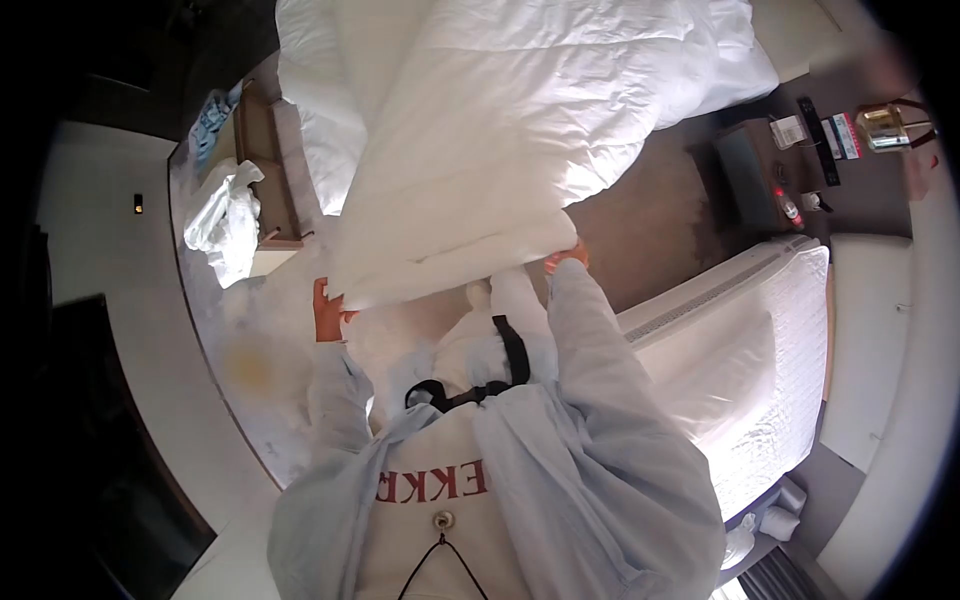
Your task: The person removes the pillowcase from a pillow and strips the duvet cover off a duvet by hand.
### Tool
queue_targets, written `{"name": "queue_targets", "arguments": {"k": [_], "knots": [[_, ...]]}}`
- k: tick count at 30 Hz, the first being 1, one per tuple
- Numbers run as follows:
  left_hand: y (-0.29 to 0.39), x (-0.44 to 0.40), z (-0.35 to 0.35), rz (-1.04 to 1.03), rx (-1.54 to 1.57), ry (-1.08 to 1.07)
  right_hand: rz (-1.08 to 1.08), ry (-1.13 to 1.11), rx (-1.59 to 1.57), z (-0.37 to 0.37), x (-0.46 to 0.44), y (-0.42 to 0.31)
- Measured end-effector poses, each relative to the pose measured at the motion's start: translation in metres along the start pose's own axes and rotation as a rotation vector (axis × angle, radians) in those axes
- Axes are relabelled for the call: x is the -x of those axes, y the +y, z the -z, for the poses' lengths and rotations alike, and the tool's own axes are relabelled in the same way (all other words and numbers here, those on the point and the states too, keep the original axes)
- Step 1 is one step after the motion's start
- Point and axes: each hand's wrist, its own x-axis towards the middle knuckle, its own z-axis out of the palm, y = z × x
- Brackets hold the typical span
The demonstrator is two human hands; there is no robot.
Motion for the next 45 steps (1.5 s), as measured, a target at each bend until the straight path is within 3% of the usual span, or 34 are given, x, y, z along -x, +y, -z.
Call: {"name": "queue_targets", "arguments": {"k": [1, 3, 7, 9, 10, 12, 14, 15, 17, 21, 23, 27, 29, 34, 35, 37, 40, 45], "knots": [[0.002, 0.001, 0.004, 0.003, -0.01, 0.009, -0.071, -0.109, -0.115, -0.002, -0.004, 0.007], [0.0, -0.002, 0.002, -0.078, -0.231, -0.006, -0.038, -0.082, -0.201, -0.013, -0.046, 0.053], [-0.103, -0.029, 0.048, 0.019, -0.414, 0.182, -0.148, -0.314, 0.185, -0.002, -0.07, 0.073], [-0.115, -0.029, 0.041, 0.501, -0.664, 0.227, -0.197, -0.409, 0.272, -0.009, -0.06, 0.067], [-0.125, -0.029, 0.046, 0.504, -0.655, 0.24, -0.235, -0.449, 0.244, -0.014, -0.06, 0.062], [-0.147, -0.028, 0.041, 0.695, -0.423, 0.473, -0.24, -0.488, 0.249, -0.023, -0.072, 0.038], [-0.134, -0.026, 0.031, 0.626, -0.322, 0.468, -0.435, -0.774, 0.104, -0.04, -0.084, 0.023], [-0.127, -0.03, 0.029, 0.548, -0.256, 0.451, -0.414, -0.789, 0.13, -0.054, -0.078, 0.011], [-0.122, -0.04, 0.035, 0.462, -0.279, 0.419, 0.038, -0.8, 0.535, -0.088, -0.039, -0.014], [-0.073, -0.041, 0.037, 0.448, -0.012, 0.364, 0.117, -0.829, 0.647, -0.158, 0.024, -0.079], [-0.048, -0.044, 0.052, 0.341, 0.0, 0.416, 0.123, -0.984, 0.414, -0.196, 0.057, -0.106], [-0.017, -0.055, 0.12, 0.195, 0.03, 0.407, 0.044, -1.139, 0.305, -0.28, 0.107, -0.128], [0.009, -0.051, 0.159, 0.117, 0.229, 0.403, 0.029, -1.034, 0.332, -0.323, 0.143, -0.125], [0.008, -0.06, 0.292, 0.018, 0.482, 0.543, -0.238, -0.881, 0.125, -0.444, 0.171, -0.059], [0.024, -0.06, 0.314, -0.004, 0.518, 0.584, -0.303, -0.852, 0.126, -0.463, 0.197, -0.063], [0.052, -0.066, 0.352, -0.006, 0.572, 0.592, -0.234, -0.946, 0.193, -0.485, 0.246, -0.085], [0.096, -0.092, 0.393, -0.009, 0.593, 0.607, -0.287, -1.236, 0.097, -0.517, 0.268, -0.123], [0.129, -0.188, 0.425, 0.005, 0.49, 0.54, -0.209, -0.992, -0.235, -0.554, 0.245, -0.192]]}}
